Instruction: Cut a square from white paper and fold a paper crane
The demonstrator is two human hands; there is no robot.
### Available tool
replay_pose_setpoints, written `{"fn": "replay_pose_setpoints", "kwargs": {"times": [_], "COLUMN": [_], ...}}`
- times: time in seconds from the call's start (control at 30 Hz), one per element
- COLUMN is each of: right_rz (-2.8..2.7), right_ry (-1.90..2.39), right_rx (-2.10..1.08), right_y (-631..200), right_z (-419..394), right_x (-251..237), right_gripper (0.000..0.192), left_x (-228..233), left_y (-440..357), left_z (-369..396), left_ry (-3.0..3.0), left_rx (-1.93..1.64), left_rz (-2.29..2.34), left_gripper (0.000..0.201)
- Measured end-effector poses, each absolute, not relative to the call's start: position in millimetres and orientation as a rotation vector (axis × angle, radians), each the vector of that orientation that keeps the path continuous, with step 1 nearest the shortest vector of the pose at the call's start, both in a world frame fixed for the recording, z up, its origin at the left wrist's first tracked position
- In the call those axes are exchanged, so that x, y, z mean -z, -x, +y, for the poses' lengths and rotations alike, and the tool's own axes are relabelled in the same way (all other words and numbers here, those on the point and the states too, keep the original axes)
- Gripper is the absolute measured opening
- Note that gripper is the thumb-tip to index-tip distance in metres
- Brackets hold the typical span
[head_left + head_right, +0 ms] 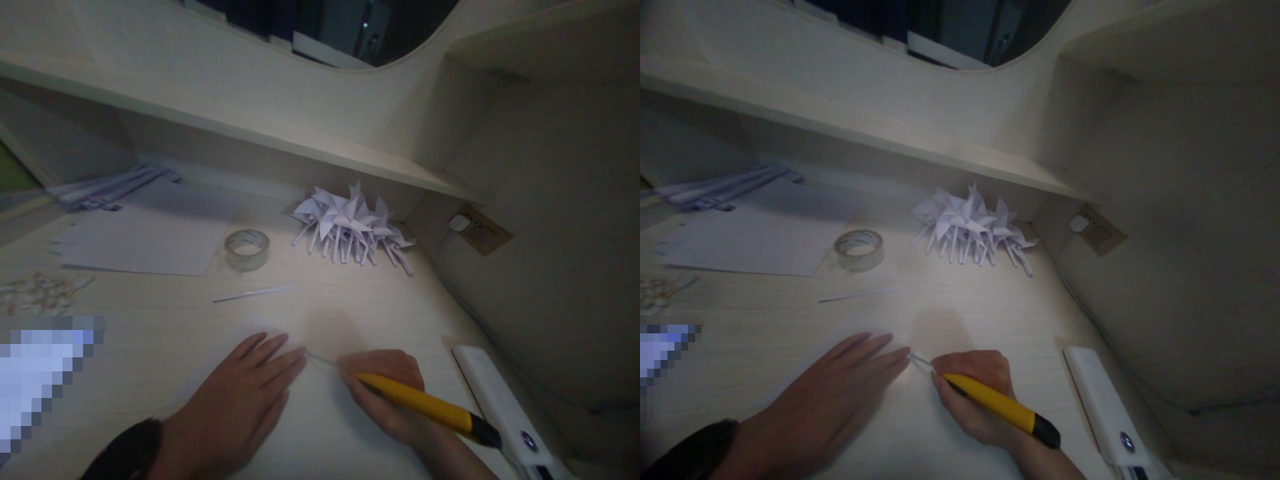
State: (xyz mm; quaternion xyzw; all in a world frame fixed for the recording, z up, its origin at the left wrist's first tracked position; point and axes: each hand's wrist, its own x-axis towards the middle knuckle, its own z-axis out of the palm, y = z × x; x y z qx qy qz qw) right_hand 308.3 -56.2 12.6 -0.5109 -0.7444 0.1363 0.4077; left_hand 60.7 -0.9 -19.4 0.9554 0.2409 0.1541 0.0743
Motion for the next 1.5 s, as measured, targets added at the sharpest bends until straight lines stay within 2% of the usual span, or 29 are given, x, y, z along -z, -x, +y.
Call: {"fn": "replay_pose_setpoints", "kwargs": {"times": [0.27, 0.57, 0.93, 1.1, 1.27, 1.5], "right_rz": [-1.897, -1.885, -1.312, -0.984, -0.754, -0.651], "right_ry": [1.326, 1.399, 1.455, 1.421, 1.245, 1.191], "right_rx": [-0.317, -0.474, -0.762, -0.711, -0.833, -0.882], "right_y": [-308, -309, -318, -316, -318, -325], "right_z": [-56, -56, -44, -39, -33, -30], "right_x": [-14, -13, 1, 10, 12, 15], "right_gripper": [0.014, 0.012, 0.009, 0.015, 0.020, 0.020], "left_x": [20, 18, 17, 21, 23, 15], "left_y": [-62, -61, -62, -63, -75, -74], "left_z": [-3, -2, 0, 2, 3, 12], "left_ry": [-2.845, -2.867, -2.863, -2.869, -2.839, -2.858], "left_rx": [-0.519, -0.498, -0.539, -0.490, -0.447, -0.493], "left_rz": [0.743, 0.715, 0.698, 0.714, 0.716, 0.898], "left_gripper": [0.047, 0.048, 0.045, 0.043, 0.039, 0.035]}}
